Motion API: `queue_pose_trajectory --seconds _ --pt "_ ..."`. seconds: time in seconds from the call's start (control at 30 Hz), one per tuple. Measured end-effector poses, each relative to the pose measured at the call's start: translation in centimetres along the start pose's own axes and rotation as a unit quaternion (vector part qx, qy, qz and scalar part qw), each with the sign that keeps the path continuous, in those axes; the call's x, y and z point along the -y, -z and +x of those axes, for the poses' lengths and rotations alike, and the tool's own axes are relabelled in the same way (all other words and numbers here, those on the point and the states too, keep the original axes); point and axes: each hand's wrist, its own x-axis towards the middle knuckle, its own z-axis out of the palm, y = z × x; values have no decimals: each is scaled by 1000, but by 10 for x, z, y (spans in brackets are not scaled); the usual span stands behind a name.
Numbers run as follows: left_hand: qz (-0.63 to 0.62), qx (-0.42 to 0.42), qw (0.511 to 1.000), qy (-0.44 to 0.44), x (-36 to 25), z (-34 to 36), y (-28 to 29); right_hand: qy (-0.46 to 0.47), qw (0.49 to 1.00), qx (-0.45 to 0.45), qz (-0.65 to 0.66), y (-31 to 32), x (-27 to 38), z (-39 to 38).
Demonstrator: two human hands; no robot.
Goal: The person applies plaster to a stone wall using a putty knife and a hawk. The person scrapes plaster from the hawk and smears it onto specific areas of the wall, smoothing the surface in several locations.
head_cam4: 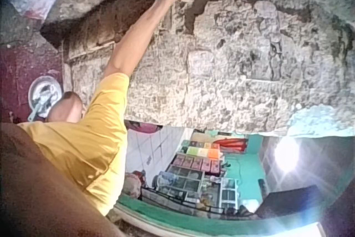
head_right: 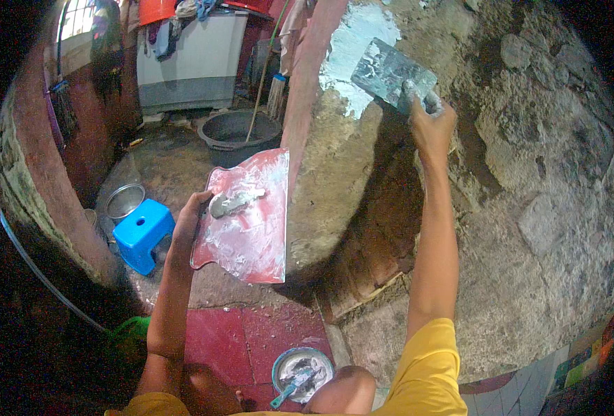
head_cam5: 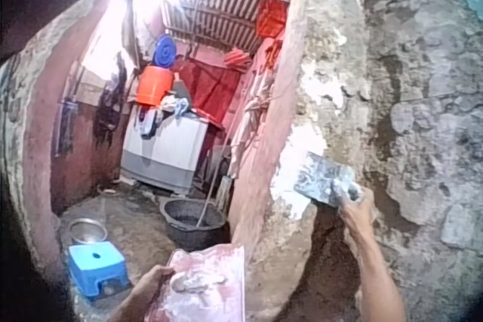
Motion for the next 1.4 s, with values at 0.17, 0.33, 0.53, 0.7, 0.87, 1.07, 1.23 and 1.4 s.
queue_pose_trajectory --seconds 0.17,0.33,0.53,0.7,0.87,1.07,1.23,1.4 --pt "7 17 1000 8 0 0 3 -68 996 -24 49 17 -6 -11" --pt "41 -36 998 -32 -5 -13 -12 -70 986 -56 139 36 15 -31" --pt "14 15 1000 3 0 -4 -7 -7 991 50 127 -2 36 -30" --pt "21 -6 1000 -13 4 -1 -6 -47 984 60 162 -19 34 -33" --pt "56 -22 998 -27 2 -2 -6 -24 987 66 145 -22 10 -28" --pt "33 -22 999 -6 2 -4 -10 -31 998 34 31 -18 0 -24" --pt "9 1 1000 -12 5 5 3 -48 998 20 33 -5 -1 -24" --pt "39 -7 999 -38 2 4 5 -64 997 -7 -35 15 -2 -23"
